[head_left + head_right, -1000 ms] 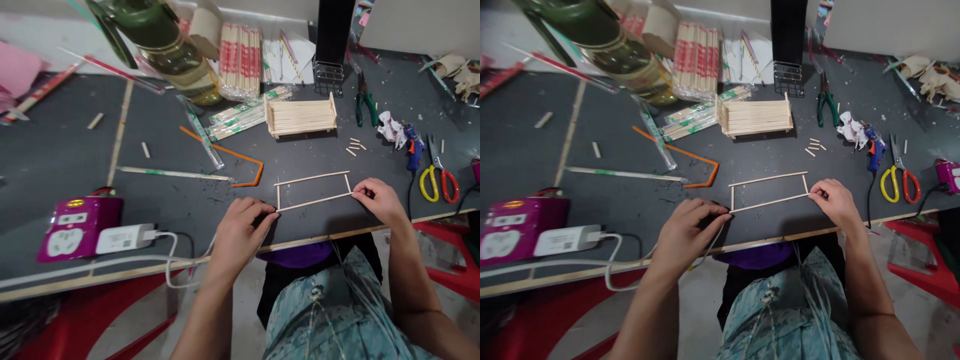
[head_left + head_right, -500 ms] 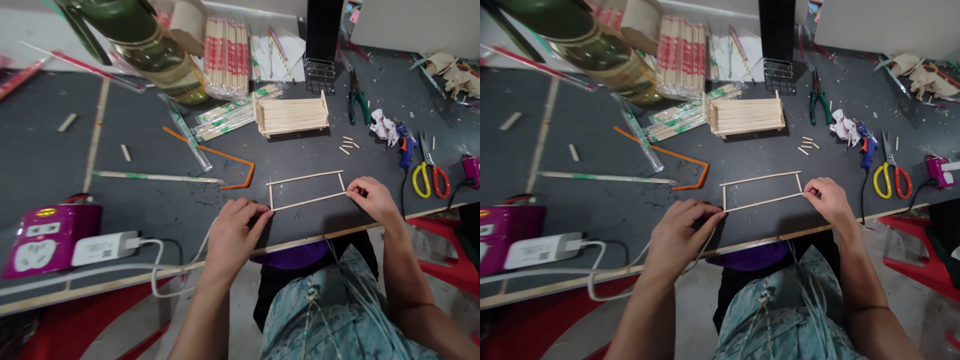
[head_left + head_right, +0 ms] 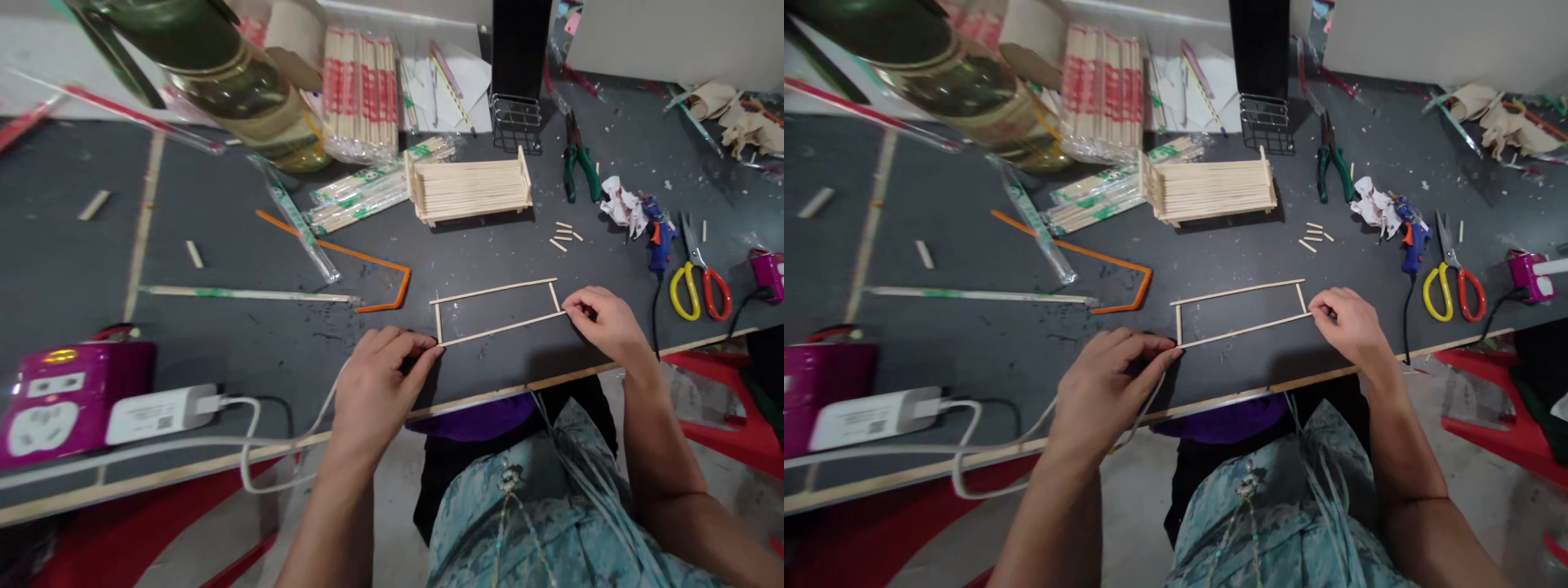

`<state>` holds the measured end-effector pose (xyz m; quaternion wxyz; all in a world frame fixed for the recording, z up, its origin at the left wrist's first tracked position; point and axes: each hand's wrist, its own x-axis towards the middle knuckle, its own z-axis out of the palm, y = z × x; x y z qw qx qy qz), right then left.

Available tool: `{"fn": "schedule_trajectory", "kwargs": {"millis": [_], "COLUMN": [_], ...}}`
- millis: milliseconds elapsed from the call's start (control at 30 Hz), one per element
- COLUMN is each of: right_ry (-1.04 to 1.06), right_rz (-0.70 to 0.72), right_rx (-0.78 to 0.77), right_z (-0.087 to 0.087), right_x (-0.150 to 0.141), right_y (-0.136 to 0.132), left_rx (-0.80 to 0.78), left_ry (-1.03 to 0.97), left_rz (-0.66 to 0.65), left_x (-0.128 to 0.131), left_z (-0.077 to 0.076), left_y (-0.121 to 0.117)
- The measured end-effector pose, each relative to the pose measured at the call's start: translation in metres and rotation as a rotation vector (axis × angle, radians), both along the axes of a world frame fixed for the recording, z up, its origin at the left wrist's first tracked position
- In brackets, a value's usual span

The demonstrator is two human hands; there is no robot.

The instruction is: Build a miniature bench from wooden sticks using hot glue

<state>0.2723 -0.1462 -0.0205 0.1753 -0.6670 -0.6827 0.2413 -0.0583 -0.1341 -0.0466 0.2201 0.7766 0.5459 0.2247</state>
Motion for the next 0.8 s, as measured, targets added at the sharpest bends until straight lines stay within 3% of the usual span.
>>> {"fn": "schedule_trajectory", "kwargs": {"millis": [800], "right_ry": [0.039], "right_rz": [-0.005], "right_rx": [0.011], "right_z": [-0.0037], "right_x": [0.0002], "right_y": [0.0012], "left_rx": [0.006], "left_ry": [0.009], "left_rz": [-0.010], "left_x": [0.0000], "left_z": [-0.0016], "left_y": [-0.0006]}}
